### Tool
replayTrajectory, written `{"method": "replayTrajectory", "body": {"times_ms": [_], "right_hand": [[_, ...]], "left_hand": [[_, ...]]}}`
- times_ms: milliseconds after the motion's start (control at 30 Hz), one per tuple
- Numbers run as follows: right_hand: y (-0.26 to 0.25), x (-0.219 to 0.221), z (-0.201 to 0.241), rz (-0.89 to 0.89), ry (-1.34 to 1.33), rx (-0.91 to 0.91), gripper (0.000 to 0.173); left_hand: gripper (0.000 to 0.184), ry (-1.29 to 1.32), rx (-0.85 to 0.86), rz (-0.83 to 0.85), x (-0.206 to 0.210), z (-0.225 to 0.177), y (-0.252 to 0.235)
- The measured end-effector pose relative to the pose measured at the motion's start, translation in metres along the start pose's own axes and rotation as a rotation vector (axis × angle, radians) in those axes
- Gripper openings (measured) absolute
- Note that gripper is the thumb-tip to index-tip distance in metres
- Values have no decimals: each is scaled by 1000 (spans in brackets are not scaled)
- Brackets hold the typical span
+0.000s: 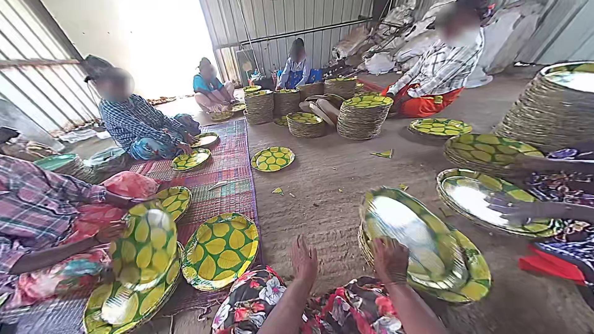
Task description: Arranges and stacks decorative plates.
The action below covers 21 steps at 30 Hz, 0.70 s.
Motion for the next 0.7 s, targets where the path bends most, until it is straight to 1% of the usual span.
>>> {"method": "replayTrajectory", "body": {"times_ms": [33,67,100,133,167,200,233,267,300,333,400,433,467,500,533,567,633,700], "right_hand": [[3,0,12,-52,-71,-94,26],[10,7,28,-45,-129,-207,25],[18,18,45,2,-150,-347,21],[26,35,57,168,-154,-435,22],[34,56,64,461,-124,-441,29],[44,78,64,741,-69,-416,34],[53,101,57,960,14,-376,36],[60,118,50,1095,101,-367,35],[61,125,45,1132,141,-366,34],[55,120,45,1051,124,-368,33],[28,90,47,677,24,-323,32],[16,73,42,493,18,-242,35],[8,61,30,395,61,-118,42],[5,56,15,382,106,26,49],[5,56,-3,415,152,159,51],[7,61,-18,495,209,265,44],[8,65,-31,627,268,363,35],[7,63,-31,635,235,388,36]], "left_hand": [[59,-75,144,-143,-4,-8,1],[61,-133,291,-297,-8,-14,2],[62,-168,395,-385,-10,-19,2],[61,-198,449,-403,-8,-21,1],[59,-222,429,-320,0,-18,-2],[57,-233,333,-142,13,-8,-8],[58,-260,198,60,30,7,-12],[61,-308,68,238,49,26,-12],[65,-350,-44,390,65,43,-8],[69,-380,-125,510,76,54,-2],[73,-402,-163,640,89,61,6],[73,-400,-153,670,94,60,8],[72,-390,-155,694,98,61,9],[71,-388,-165,717,101,62,12],[69,-397,-175,734,104,65,13],[69,-414,-176,736,105,66,14],[68,-432,-176,731,108,67,11],[68,-438,-179,740,109,69,11]]}}
Point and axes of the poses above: each hand's wrist, its own y-axis away from the middle knuckle, its own x-axis out of the palm, z = x × y, the point moved 8 cm from there along -y, towards the middle knuckle, and after that the axes turned 4 degrees about y, right-handed, at the moved point
